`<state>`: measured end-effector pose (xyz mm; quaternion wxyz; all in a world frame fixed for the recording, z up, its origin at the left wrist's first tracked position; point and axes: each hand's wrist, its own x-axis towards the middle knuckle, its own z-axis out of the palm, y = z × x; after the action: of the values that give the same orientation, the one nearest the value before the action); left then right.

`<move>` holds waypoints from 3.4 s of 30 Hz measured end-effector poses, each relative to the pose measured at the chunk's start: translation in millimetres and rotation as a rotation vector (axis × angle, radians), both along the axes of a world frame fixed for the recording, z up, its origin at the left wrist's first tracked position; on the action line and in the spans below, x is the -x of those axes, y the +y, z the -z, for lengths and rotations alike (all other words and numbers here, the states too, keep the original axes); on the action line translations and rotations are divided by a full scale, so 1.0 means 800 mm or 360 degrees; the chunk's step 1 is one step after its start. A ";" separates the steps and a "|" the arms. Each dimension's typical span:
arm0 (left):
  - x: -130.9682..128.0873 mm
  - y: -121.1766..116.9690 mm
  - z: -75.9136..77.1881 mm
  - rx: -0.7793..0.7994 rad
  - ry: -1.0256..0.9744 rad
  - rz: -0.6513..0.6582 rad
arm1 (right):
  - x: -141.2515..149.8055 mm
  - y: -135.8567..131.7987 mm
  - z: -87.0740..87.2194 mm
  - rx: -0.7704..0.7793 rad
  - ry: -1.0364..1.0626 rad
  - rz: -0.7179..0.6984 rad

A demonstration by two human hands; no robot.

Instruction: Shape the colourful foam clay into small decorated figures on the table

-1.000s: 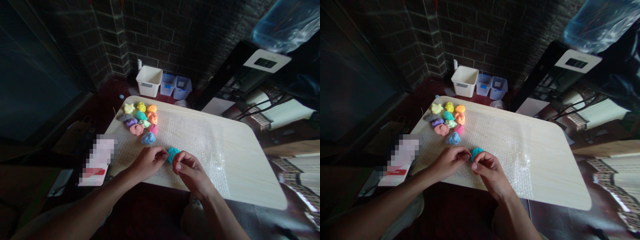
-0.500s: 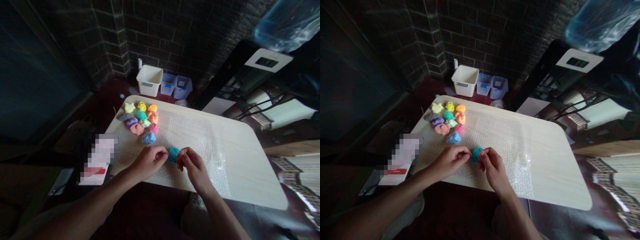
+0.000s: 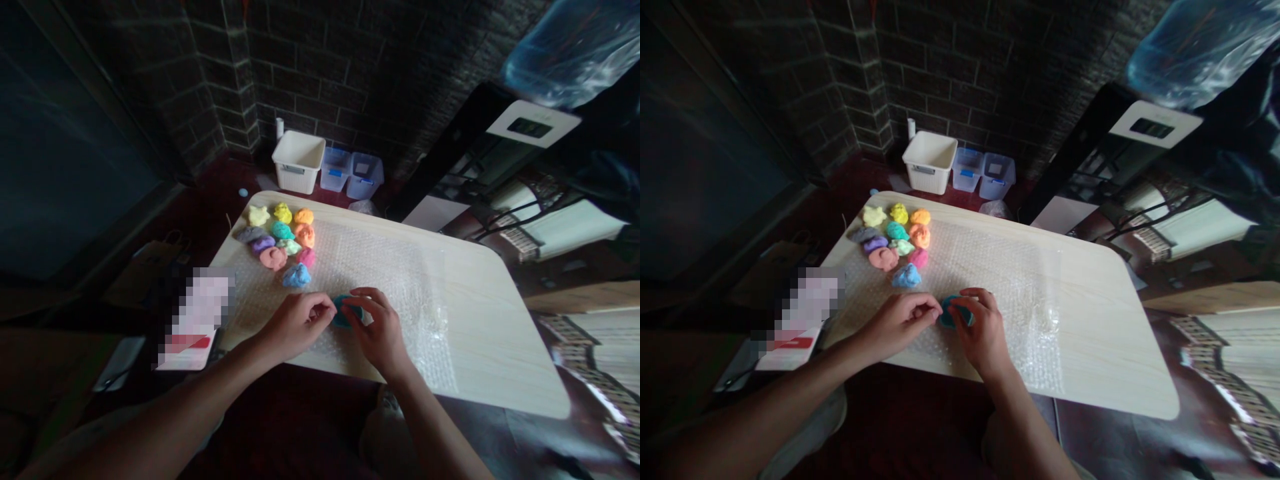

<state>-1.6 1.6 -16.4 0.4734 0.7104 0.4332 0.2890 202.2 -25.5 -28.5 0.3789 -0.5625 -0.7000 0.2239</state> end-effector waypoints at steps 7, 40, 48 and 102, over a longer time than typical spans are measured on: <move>-0.001 0.000 -0.002 0.0002 0.0000 -0.0007 | -0.003 0.002 0.007 0.0038 -0.0028 -0.0023; -0.001 -0.001 -0.002 0.0033 0.0014 0.0004 | -0.004 0.007 -0.001 0.0037 -0.0155 -0.0064; -0.002 -0.001 0.000 0.0014 0.0021 0.0004 | 0.001 0.008 0.003 -0.0024 -0.0161 -0.0092; -0.001 -0.001 0.000 0.0010 0.0013 -0.0004 | -0.004 -0.004 -0.006 -0.0247 -0.0412 -0.0154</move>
<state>-0.6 1.1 -16.7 0.4736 0.7096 0.4369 0.2852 205.7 -28.4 -23.8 0.3166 -0.5213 -0.7844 0.1129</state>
